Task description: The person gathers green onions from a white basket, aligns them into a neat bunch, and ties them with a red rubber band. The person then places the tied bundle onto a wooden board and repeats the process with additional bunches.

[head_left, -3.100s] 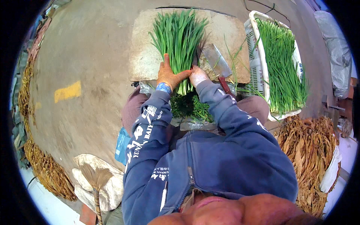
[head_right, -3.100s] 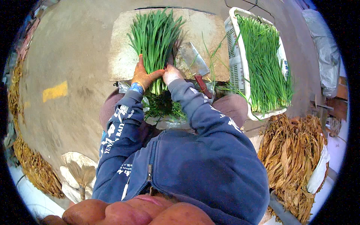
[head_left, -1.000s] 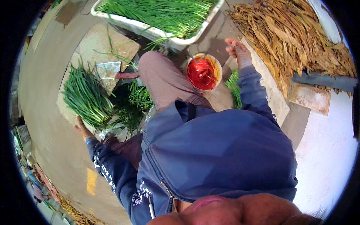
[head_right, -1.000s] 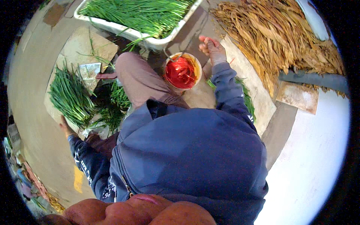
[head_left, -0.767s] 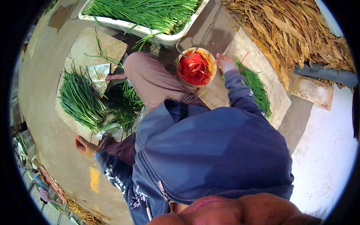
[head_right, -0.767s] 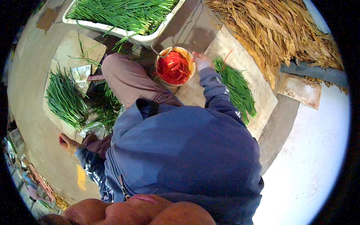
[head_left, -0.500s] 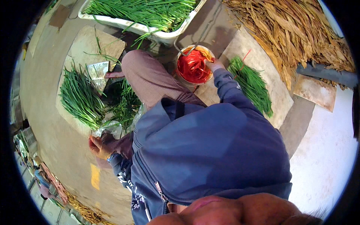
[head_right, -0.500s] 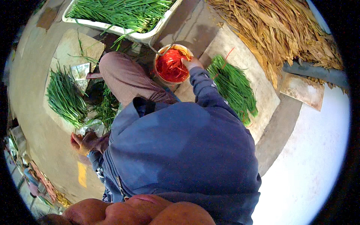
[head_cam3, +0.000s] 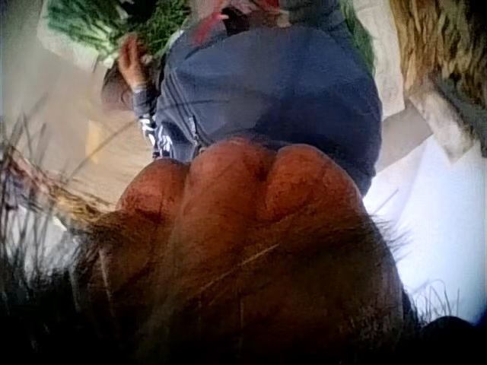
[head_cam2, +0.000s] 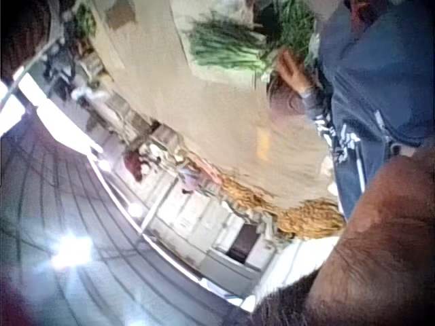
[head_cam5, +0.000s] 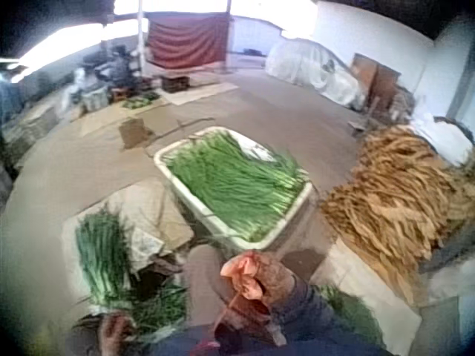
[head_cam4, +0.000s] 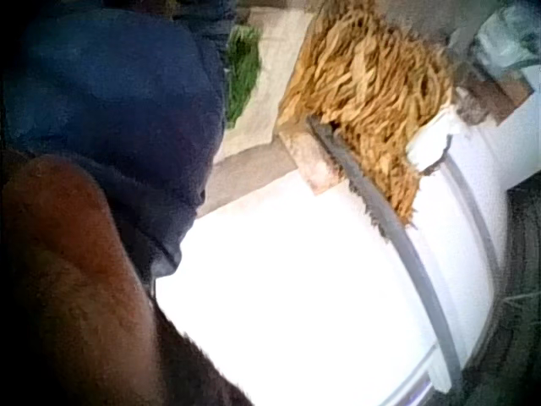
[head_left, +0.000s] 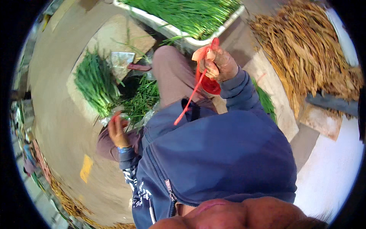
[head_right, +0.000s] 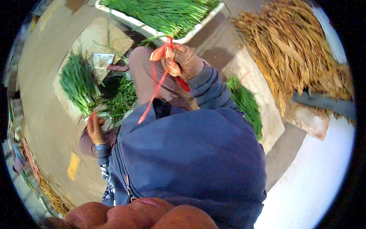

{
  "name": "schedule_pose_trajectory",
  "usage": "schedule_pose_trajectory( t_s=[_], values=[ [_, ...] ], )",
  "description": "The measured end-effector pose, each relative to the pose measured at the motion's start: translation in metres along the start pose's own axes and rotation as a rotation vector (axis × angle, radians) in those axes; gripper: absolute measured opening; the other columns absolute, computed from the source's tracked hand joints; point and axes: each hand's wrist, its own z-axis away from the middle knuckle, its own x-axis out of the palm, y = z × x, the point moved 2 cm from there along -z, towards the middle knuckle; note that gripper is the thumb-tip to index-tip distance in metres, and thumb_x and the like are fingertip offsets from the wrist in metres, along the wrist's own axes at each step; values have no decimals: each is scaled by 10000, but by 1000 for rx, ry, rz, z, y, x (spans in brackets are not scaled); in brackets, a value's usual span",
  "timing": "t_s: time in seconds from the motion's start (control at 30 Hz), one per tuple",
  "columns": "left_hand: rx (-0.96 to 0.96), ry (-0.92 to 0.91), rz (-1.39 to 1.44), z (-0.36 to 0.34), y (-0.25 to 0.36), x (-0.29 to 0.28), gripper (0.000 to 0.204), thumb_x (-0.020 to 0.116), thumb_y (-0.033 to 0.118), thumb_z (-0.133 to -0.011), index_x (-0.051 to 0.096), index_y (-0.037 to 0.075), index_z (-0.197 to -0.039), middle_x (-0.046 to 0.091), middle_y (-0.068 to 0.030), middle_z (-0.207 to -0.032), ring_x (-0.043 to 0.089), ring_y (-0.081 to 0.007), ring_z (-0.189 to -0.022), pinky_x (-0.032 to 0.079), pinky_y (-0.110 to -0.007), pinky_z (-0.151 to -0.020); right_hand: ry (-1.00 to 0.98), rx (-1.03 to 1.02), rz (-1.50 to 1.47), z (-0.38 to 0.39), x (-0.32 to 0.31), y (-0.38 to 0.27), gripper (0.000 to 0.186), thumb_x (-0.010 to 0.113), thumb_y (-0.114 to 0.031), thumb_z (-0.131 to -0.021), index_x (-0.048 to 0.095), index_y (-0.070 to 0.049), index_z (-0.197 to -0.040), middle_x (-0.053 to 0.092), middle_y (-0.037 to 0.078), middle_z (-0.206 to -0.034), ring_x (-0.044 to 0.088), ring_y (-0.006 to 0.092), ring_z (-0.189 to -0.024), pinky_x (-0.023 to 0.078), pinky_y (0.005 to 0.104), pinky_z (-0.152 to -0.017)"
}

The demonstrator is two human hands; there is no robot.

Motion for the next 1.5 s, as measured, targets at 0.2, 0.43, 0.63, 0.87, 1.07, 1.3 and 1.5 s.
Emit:
schedule_pose_trajectory(
  t_s=[0.2,0.43,0.63,0.87,1.07,1.3,1.5],
  values=[
    [-208,-610,191,48,51,36,338,524,152,-934,505,18,-1244,587,-26,-849,543,-96,-749,427,-218,-683,-243,-7,-170,-39,70,16,506,610,-403,-866,588,63,-1060,531,-10,-549,487,44,-451,396,188,-435],
    [-167,-592,417,54,49,2,394,512,136,-935,444,25,-1307,595,-17,-838,543,-71,-755,412,-195,-670,-262,199,-38,-54,124,56,426,559,-365,-913,604,18,-1095,517,-43,-623,443,23,-512,342,170,-466],
    [-252,-550,523,71,22,-12,411,523,145,-924,432,37,-1310,619,-23,-924,549,-67,-798,425,-185,-728,-94,225,2,-57,148,85,406,556,-334,-920,592,17,-1120,465,-56,-590,414,34,-503,350,189,-476],
    [-363,-520,801,72,9,-24,473,540,111,-896,405,28,-1342,645,-77,-975,566,-98,-757,445,-190,-689,-107,173,-8,-64,145,110,388,541,-301,-929,583,28,-1129,478,-49,-585,428,49,-506,365,209,-484],
    [-351,-537,906,68,5,-23,401,531,123,-909,458,25,-1292,641,-93,-1003,588,-109,-781,483,-214,-704,-75,172,24,-60,143,116,364,513,-297,-943,587,18,-1112,465,-58,-594,424,40,-516,350,205,-484],
    [-301,-387,981,68,3,-27,328,537,131,-914,515,14,-1219,637,-107,-1030,599,-113,-743,475,-200,-650,-88,175,76,-55,147,119,357,505,-302,-950,590,7,-1107,464,-57,-605,411,37,-537,337,189,-495],
    [-308,-311,1082,67,-5,-28,292,549,137,-905,557,17,-1171,651,-87,-980,600,-108,-728,445,-179,-590,-145,223,135,-50,153,122,326,524,-270,-942,599,3,-1104,504,-49,-647,425,35,-545,344,178,-507]
  ],
)
